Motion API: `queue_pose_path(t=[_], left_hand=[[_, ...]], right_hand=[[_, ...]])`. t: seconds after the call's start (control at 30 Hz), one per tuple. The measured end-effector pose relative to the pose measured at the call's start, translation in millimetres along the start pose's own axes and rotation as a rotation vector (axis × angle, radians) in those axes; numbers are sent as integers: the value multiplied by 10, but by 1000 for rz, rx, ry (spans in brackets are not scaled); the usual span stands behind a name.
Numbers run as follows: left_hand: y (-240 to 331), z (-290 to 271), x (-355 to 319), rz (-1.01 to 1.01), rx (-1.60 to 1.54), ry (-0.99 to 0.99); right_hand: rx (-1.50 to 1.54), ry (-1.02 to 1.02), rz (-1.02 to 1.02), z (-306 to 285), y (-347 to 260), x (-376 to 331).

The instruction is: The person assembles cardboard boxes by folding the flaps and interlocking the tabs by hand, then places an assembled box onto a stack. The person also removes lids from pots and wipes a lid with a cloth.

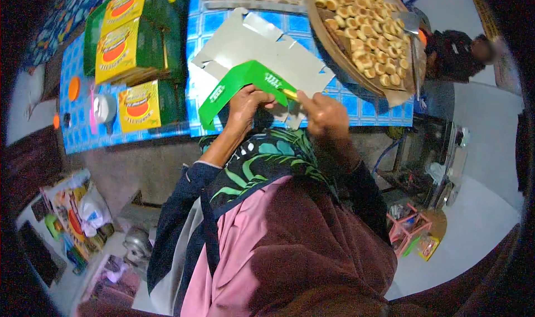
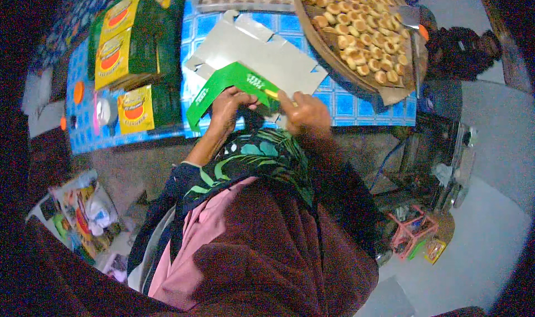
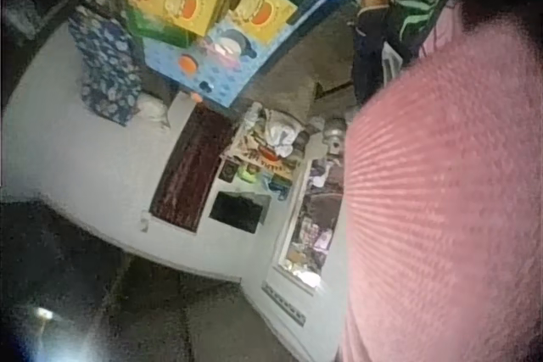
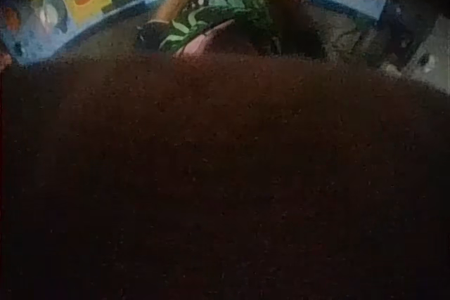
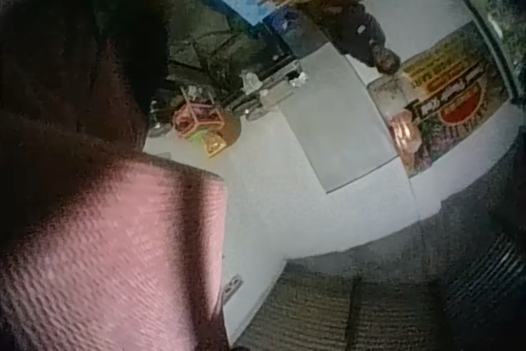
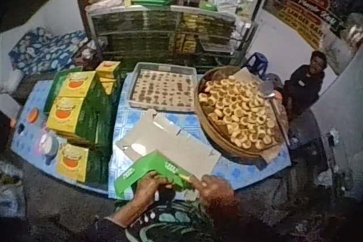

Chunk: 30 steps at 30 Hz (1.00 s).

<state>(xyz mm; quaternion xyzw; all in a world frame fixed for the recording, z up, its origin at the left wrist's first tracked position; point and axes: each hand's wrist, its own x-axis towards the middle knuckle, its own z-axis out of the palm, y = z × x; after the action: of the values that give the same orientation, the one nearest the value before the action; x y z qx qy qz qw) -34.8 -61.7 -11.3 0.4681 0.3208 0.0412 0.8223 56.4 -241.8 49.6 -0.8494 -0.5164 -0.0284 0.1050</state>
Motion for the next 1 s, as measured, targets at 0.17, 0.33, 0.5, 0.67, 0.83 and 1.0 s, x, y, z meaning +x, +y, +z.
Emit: queue_pose_path(t=[0.17,0.33,0.5,0.67,0.83,1.0], left_hand=[[-52,88,39,-21,161,39],[-148,28,117,-14,-55,15],[-102,126,89,8,198,-61],[-152,119,118,171,310,6],[-34,64,124,211,248,1],[-4,171,166,193,70,-101]], right_hand=[[-156,-44,86,119,-274,37],[-135,19,-25,-31,-184,71],[-132,-5,-1,-35,-124,-108],[-76,-14,55,-33,-179,-183],[116,351,195,-456,-140,-175],[196,518,608,283,503,-255]])
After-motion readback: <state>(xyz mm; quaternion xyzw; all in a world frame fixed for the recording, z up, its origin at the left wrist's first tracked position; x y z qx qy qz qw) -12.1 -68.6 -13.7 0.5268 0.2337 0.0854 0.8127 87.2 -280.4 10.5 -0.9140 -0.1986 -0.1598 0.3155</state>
